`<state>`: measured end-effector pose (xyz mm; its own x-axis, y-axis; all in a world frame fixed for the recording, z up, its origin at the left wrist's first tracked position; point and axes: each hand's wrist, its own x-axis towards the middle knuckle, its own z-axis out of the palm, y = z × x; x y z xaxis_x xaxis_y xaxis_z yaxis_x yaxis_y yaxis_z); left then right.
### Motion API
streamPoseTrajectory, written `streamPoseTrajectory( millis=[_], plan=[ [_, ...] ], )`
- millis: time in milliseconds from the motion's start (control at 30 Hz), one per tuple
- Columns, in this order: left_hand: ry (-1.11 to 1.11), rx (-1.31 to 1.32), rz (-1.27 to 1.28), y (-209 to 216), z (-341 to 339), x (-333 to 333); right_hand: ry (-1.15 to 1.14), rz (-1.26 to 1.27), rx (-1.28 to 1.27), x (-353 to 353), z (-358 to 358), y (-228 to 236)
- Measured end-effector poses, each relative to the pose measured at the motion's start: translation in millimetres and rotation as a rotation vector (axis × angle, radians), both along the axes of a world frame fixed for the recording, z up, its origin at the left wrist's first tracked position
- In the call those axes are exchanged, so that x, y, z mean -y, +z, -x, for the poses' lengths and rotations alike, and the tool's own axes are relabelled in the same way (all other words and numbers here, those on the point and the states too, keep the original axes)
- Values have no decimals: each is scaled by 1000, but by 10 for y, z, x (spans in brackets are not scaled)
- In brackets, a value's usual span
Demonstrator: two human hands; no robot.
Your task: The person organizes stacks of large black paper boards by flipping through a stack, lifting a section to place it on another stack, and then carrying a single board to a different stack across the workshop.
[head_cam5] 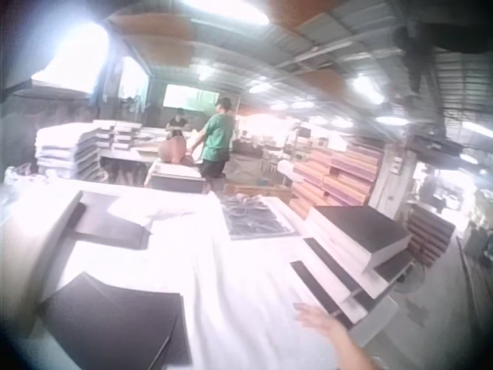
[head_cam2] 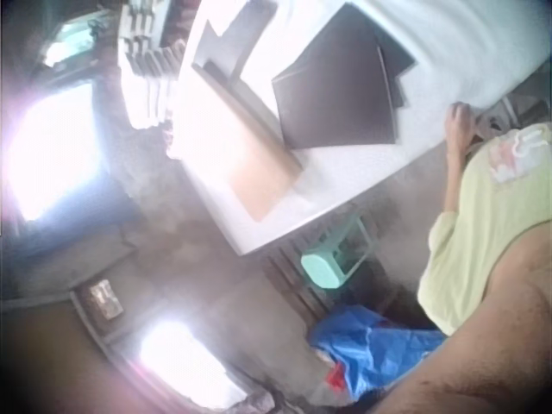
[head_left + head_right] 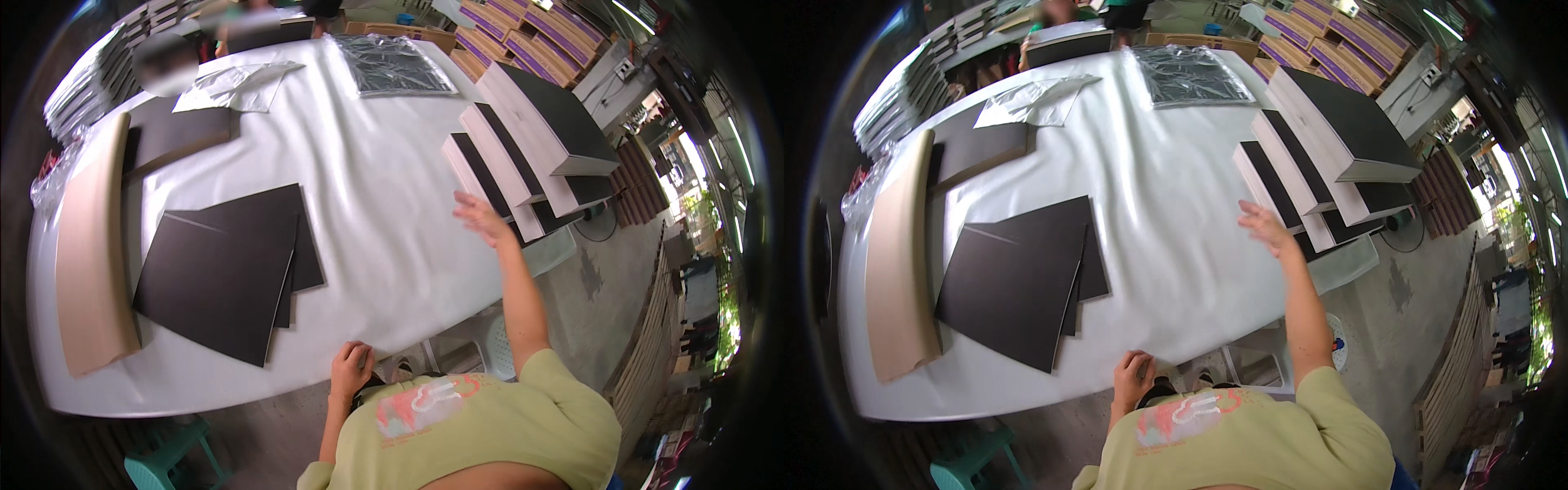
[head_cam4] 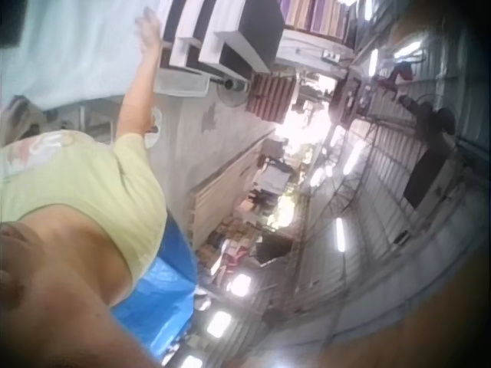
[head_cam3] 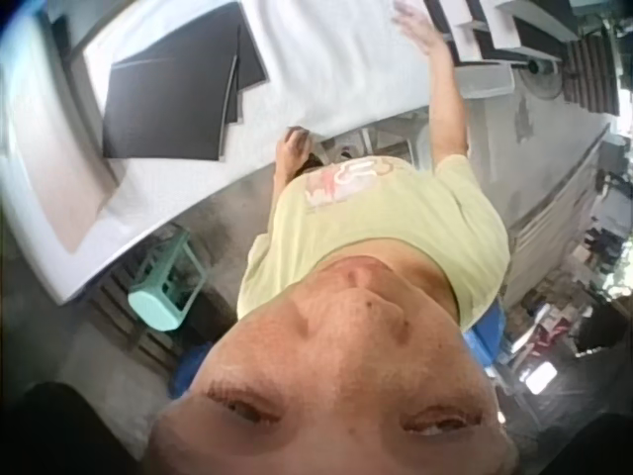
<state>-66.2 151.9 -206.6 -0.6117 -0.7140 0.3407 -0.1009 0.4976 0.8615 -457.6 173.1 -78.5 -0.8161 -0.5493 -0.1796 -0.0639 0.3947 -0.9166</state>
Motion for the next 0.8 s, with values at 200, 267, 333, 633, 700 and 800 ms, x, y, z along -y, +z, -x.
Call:
streamPoseTrajectory(
  millis=[200,267,333,633,700,800],
  plan=[
    [10,5,-6,-31,53,-72,-136,79,146,-532,-29,-1262],
    [13,29,7,-57,27,-113,105,116,53,-744,-493,-1404],
    [6,48,29,-73,40,-130,261,156,-100,-1153,-745,-1286],
    [-270,51,21,336,997,-933,-349,-198,-215,-4772,-1538,-1048],
    [-359,-27,-129,476,1259,-1605,-525,-194,-120,-5516,-1952,-1306],
    [-692,74,-131,322,1741,-2900,-614,-491,-50,-6798,-2780,-1934]
  ],
)
